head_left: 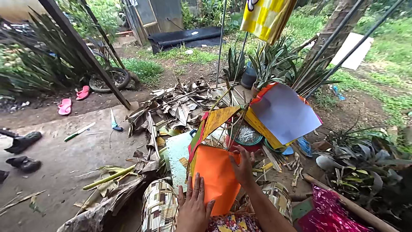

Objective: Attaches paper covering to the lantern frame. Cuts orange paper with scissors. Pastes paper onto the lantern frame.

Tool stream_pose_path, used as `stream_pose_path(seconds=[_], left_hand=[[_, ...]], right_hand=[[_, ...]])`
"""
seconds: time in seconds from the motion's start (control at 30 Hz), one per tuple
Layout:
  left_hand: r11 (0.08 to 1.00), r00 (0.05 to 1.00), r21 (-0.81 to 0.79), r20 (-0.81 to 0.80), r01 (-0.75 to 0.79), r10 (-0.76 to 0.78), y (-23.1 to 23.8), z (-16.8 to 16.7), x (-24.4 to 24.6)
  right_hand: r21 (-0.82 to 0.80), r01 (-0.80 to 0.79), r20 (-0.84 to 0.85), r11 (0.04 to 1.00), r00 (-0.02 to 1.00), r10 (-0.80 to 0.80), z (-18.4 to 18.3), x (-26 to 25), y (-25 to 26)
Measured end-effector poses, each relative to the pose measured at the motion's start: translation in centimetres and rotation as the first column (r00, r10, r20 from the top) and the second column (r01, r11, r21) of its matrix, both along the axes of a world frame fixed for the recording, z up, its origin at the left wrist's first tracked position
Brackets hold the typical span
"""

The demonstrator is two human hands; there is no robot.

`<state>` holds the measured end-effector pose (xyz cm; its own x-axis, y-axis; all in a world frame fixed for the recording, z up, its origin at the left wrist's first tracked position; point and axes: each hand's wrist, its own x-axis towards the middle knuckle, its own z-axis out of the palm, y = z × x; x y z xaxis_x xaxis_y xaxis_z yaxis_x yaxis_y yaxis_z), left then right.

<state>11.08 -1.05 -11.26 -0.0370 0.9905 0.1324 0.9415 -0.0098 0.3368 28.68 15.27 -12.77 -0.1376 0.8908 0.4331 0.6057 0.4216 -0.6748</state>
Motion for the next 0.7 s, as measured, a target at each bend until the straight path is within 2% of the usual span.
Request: stream_pose_path(seconds=[0.17, 0.3, 0.5, 0.57, 0.7], left_hand=[[1.0, 1.0, -0.014, 0.022, -0.001, 0.001, 0.0, 0.2, 0.0], [0.999, 0.999, -0.037, 0.054, 0.006, -0.004, 0.0, 0.7, -0.1], [0.999, 0.959, -0.041, 0.283, 0.0, 0.012, 0.4, 1.6, -0.6], [1.0, 0.927, 0.023, 0.376, -0.011, 0.002, 0.4, 1.5, -0.8], [0.946, 0.863, 0.322, 0.486, -0.03, -0.138, 0.5, 0.2, -0.9]], right_hand=[[0.045, 0.03, -0.029, 0.999, 0.999, -0.029, -0.3, -0.8, 0.3], [0.022, 0.049, -0.011, 0.999, 0.999, -0.048, -0.4, -1.1, 0.2], [0.02, 0.047, 0.002, 0.999, 0.999, -0.047, -0.4, -1.1, 0.1], [0.062, 0.049, 0.002, 0.997, 0.999, -0.05, -0.5, -0.9, -0.1], [0.25, 0.092, 0.014, 0.964, 0.995, -0.098, -0.9, -0.8, -0.7]])
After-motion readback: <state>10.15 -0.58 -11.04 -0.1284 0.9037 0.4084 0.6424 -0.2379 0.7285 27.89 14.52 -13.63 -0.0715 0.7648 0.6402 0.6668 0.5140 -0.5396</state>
